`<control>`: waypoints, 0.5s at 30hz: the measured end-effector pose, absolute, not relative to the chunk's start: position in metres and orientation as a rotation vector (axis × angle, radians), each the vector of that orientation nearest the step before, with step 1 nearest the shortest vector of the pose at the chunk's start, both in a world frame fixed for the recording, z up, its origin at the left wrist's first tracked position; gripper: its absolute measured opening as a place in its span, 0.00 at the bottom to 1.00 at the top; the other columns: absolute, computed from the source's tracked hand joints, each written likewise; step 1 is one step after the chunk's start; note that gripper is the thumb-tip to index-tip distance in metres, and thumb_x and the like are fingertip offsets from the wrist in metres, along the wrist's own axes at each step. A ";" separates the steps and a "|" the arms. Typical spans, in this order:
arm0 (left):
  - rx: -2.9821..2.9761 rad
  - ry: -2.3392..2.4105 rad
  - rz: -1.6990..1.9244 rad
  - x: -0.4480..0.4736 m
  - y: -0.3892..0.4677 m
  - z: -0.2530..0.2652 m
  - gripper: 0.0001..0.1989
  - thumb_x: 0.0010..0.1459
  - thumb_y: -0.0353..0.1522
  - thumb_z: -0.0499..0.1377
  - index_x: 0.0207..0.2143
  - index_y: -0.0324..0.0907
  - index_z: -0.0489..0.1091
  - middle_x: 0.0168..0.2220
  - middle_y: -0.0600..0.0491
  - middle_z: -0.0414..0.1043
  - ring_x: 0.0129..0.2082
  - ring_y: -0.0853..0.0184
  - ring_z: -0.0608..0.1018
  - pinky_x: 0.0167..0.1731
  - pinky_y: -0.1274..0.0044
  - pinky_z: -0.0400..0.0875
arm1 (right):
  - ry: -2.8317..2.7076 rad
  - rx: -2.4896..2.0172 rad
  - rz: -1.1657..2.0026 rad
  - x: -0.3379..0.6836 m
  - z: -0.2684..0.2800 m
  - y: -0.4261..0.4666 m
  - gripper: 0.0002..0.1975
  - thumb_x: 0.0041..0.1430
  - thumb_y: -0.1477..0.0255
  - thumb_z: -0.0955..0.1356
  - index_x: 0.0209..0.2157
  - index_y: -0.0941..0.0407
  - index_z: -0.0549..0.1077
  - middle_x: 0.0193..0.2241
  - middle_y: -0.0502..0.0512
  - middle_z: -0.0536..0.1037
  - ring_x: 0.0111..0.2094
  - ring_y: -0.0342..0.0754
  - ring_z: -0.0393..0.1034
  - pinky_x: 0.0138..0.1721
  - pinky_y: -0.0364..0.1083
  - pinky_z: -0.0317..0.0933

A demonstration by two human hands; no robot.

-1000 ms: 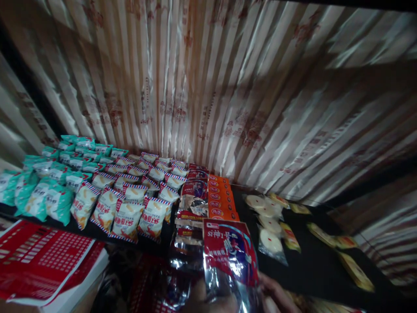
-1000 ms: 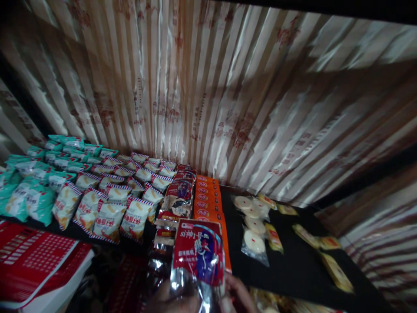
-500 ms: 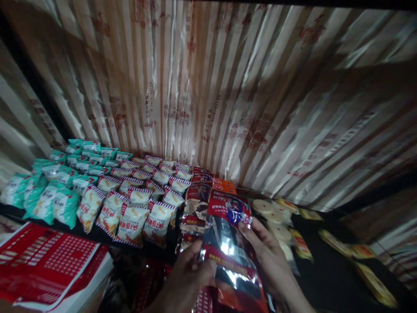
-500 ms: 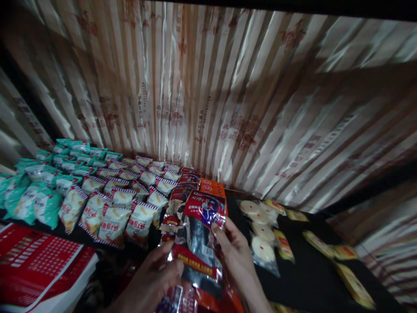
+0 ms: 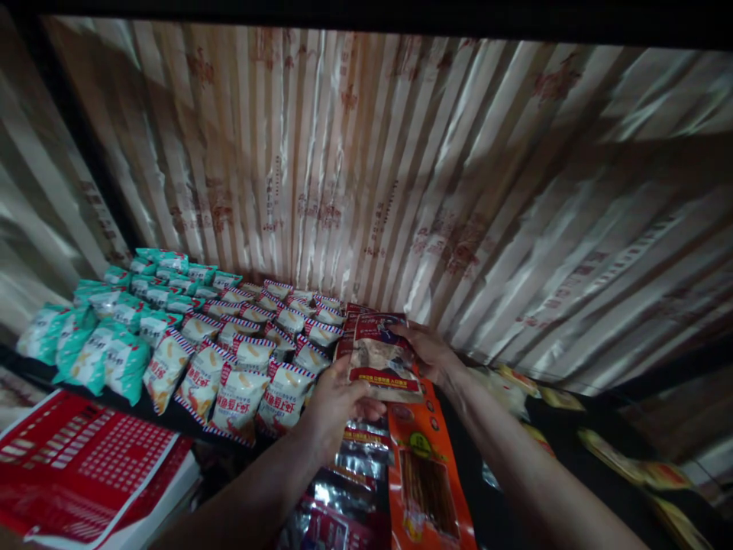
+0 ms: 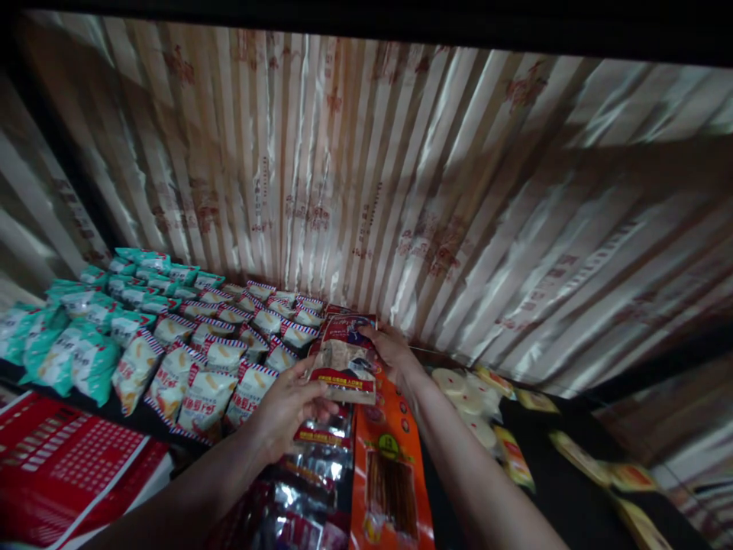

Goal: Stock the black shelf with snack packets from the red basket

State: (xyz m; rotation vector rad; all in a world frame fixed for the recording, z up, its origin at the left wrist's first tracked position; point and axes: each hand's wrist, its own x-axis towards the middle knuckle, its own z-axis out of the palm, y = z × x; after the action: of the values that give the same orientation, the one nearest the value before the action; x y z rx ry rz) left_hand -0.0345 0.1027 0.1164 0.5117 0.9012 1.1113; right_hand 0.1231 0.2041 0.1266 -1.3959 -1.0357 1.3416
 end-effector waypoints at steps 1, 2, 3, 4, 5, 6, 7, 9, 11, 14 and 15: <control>0.484 0.897 1.129 -0.034 0.106 0.115 0.32 0.47 0.23 0.59 0.55 0.37 0.53 0.22 0.58 0.69 0.17 0.72 0.74 0.21 0.81 0.66 | -1.040 -1.415 1.345 0.122 0.124 0.211 0.06 0.44 0.72 0.71 0.25 0.57 0.70 0.15 0.48 0.74 0.12 0.40 0.60 0.13 0.39 0.53; 0.446 0.883 1.136 -0.033 0.110 0.113 0.33 0.48 0.22 0.57 0.56 0.37 0.51 0.23 0.58 0.69 0.17 0.71 0.74 0.21 0.81 0.66 | -1.045 -1.442 1.341 0.122 0.123 0.217 0.06 0.43 0.73 0.71 0.25 0.57 0.70 0.15 0.47 0.74 0.12 0.39 0.60 0.13 0.39 0.53; 0.395 0.867 1.139 -0.032 0.114 0.111 0.33 0.48 0.21 0.56 0.57 0.39 0.50 0.24 0.57 0.70 0.18 0.72 0.75 0.22 0.81 0.67 | -1.056 -1.480 1.325 0.121 0.121 0.223 0.05 0.43 0.74 0.71 0.25 0.57 0.71 0.14 0.47 0.73 0.12 0.39 0.60 0.14 0.39 0.54; 0.341 0.850 1.139 -0.031 0.118 0.109 0.32 0.49 0.20 0.55 0.56 0.40 0.50 0.25 0.57 0.70 0.19 0.72 0.75 0.23 0.82 0.68 | -1.065 -1.523 1.311 0.121 0.121 0.228 0.04 0.44 0.74 0.70 0.24 0.57 0.71 0.13 0.47 0.73 0.12 0.39 0.60 0.14 0.39 0.54; 0.290 0.830 1.137 -0.030 0.122 0.107 0.30 0.49 0.19 0.55 0.55 0.41 0.52 0.27 0.56 0.71 0.19 0.73 0.75 0.24 0.82 0.69 | -1.072 -1.562 1.302 0.120 0.120 0.233 0.03 0.44 0.75 0.70 0.23 0.57 0.71 0.12 0.47 0.72 0.12 0.39 0.60 0.14 0.39 0.54; 0.247 0.810 1.138 -0.030 0.125 0.105 0.27 0.50 0.19 0.54 0.53 0.40 0.55 0.29 0.55 0.72 0.20 0.73 0.75 0.25 0.81 0.70 | -1.083 -1.595 1.295 0.119 0.120 0.238 0.02 0.44 0.77 0.69 0.23 0.58 0.71 0.12 0.47 0.72 0.11 0.39 0.60 0.14 0.39 0.54; 0.210 0.791 1.145 -0.030 0.129 0.103 0.24 0.50 0.19 0.55 0.50 0.40 0.59 0.30 0.53 0.73 0.22 0.73 0.76 0.27 0.81 0.71 | -1.098 -1.621 1.288 0.119 0.120 0.242 0.02 0.44 0.78 0.69 0.22 0.58 0.71 0.11 0.47 0.72 0.11 0.39 0.60 0.14 0.38 0.54; 0.160 0.757 1.159 -0.031 0.134 0.099 0.18 0.50 0.19 0.56 0.44 0.37 0.63 0.32 0.50 0.74 0.25 0.72 0.77 0.29 0.80 0.73 | -1.133 -1.649 1.284 0.117 0.120 0.249 0.03 0.43 0.79 0.68 0.21 0.59 0.71 0.12 0.48 0.73 0.12 0.39 0.61 0.14 0.38 0.55; 0.135 0.730 1.172 -0.032 0.137 0.096 0.14 0.50 0.18 0.55 0.40 0.36 0.65 0.33 0.49 0.74 0.28 0.70 0.77 0.32 0.78 0.74 | -1.165 -1.665 1.282 0.114 0.119 0.254 0.04 0.43 0.80 0.67 0.20 0.59 0.71 0.12 0.49 0.73 0.12 0.40 0.62 0.15 0.39 0.57; 0.128 0.715 1.192 -0.035 0.139 0.093 0.12 0.50 0.17 0.54 0.37 0.35 0.67 0.34 0.47 0.74 0.31 0.68 0.78 0.34 0.77 0.75 | -1.202 -1.670 1.262 0.110 0.114 0.260 0.05 0.43 0.81 0.66 0.18 0.59 0.70 0.10 0.49 0.71 0.11 0.40 0.61 0.13 0.39 0.54; 0.127 0.712 1.199 -0.036 0.140 0.093 0.12 0.50 0.17 0.54 0.37 0.34 0.67 0.35 0.47 0.75 0.32 0.68 0.78 0.35 0.77 0.75 | -1.219 -1.663 1.252 0.108 0.112 0.262 0.05 0.42 0.81 0.66 0.18 0.59 0.70 0.09 0.48 0.70 0.10 0.39 0.59 0.12 0.38 0.52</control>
State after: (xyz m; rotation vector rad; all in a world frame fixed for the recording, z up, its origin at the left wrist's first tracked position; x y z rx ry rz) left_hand -0.0356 0.1395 0.0930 0.1272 0.7120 1.1994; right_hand 0.1084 0.2619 0.1117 -1.6633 -1.2188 1.2519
